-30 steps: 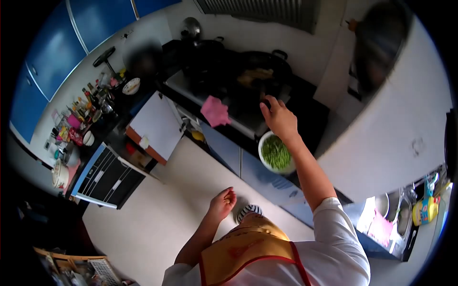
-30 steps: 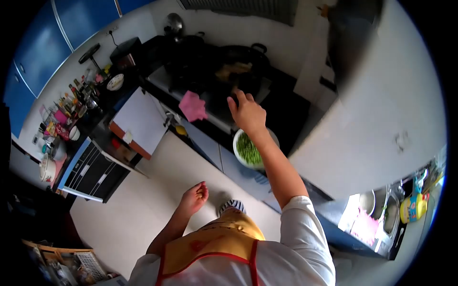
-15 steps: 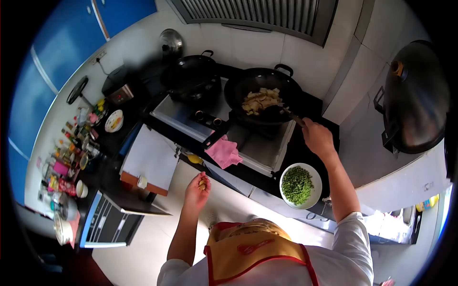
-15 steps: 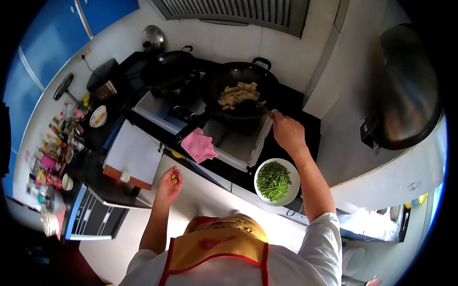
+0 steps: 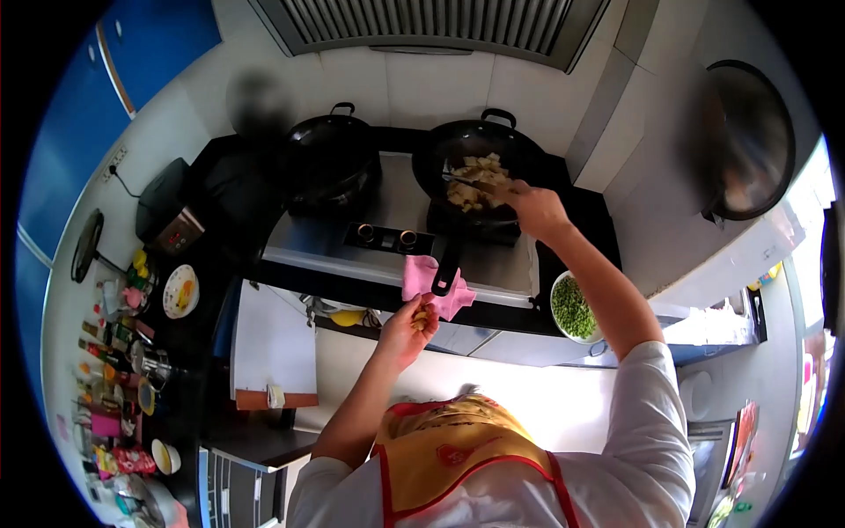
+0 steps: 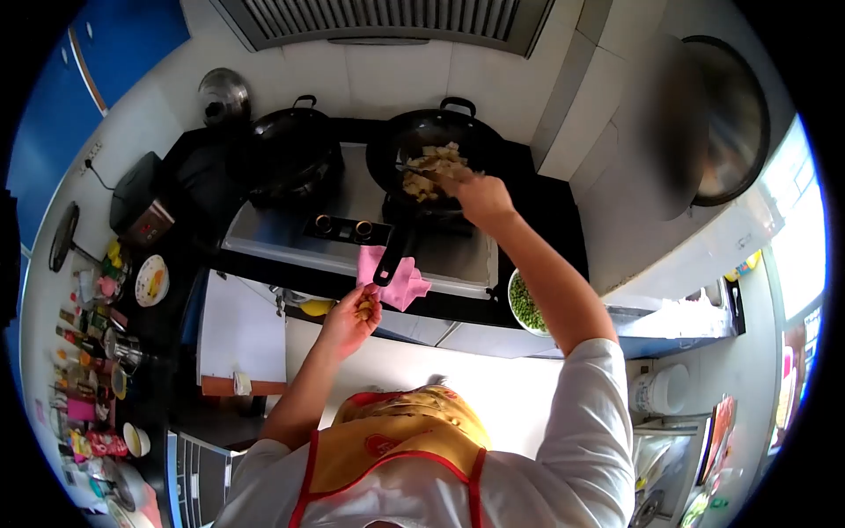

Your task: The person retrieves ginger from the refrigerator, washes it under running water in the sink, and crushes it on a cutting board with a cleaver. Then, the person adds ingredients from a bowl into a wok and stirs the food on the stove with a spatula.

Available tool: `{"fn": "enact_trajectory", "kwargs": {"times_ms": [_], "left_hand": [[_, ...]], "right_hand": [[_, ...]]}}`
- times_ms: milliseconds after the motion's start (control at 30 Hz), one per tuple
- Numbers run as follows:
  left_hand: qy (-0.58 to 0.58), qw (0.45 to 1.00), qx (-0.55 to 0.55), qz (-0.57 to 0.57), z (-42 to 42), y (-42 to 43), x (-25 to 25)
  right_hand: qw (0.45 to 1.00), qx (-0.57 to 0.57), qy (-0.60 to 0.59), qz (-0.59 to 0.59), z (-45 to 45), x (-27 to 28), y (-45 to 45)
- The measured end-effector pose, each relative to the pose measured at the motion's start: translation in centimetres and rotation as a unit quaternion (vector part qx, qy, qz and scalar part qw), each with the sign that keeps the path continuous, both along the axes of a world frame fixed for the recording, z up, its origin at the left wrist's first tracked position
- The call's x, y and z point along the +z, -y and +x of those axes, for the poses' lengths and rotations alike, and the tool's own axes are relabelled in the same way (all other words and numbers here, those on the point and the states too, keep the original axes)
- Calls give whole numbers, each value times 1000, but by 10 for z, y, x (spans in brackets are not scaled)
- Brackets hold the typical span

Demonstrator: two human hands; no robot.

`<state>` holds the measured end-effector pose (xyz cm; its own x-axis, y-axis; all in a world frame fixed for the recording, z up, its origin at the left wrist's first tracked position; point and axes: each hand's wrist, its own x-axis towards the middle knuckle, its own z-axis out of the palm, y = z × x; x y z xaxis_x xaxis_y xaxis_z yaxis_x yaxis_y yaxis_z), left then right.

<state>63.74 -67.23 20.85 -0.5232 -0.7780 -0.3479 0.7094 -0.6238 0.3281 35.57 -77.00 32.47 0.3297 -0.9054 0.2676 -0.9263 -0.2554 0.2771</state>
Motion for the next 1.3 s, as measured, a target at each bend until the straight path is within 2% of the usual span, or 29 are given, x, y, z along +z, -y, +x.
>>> {"fn": "enact_trajectory", "kwargs": {"times_ms": [133, 200, 267, 400, 533, 667, 733, 800, 867, 933, 1133, 1300], "left_hand": [[-19, 1000, -19, 5, 3, 1, 5], [-18, 1000, -21, 6, 4, 0, 4], [-19, 999, -33, -1, 5, 2, 3], [-20, 999, -48, -10, 3, 4, 8], [-19, 999, -45, -19, -11, 4, 8], [-27, 999, -15, 8, -17, 4, 16], [-34, 999, -5, 11, -17, 4, 22], [-24, 1000, -4, 5, -16, 1, 27], [-18, 1000, 0, -1, -17, 2, 28], [-12, 1000, 1, -7, -18, 1, 28], [4, 1000, 10, -6, -20, 3, 24], [23, 1000, 6, 6, -22, 3, 26]], "right_hand": [[998, -24, -43, 38, -21, 30, -32], [999, -15, -32, 19, -33, 38, -47], [996, -59, -45, 52, -42, 51, -58], [997, -68, 27, 13, -60, 50, -60], [995, -80, 56, 6, -27, 43, -29], [998, -45, 46, 12, 11, 24, 23], [999, -22, -16, 33, 23, 20, 39], [999, -4, -19, 37, 20, 22, 46], [988, -42, -81, 128, 12, 38, 41], [986, -50, -102, 121, -1, 50, 23], [992, -64, -42, 96, -51, 69, -26], [986, -110, 107, 62, -76, 93, -63]]}}
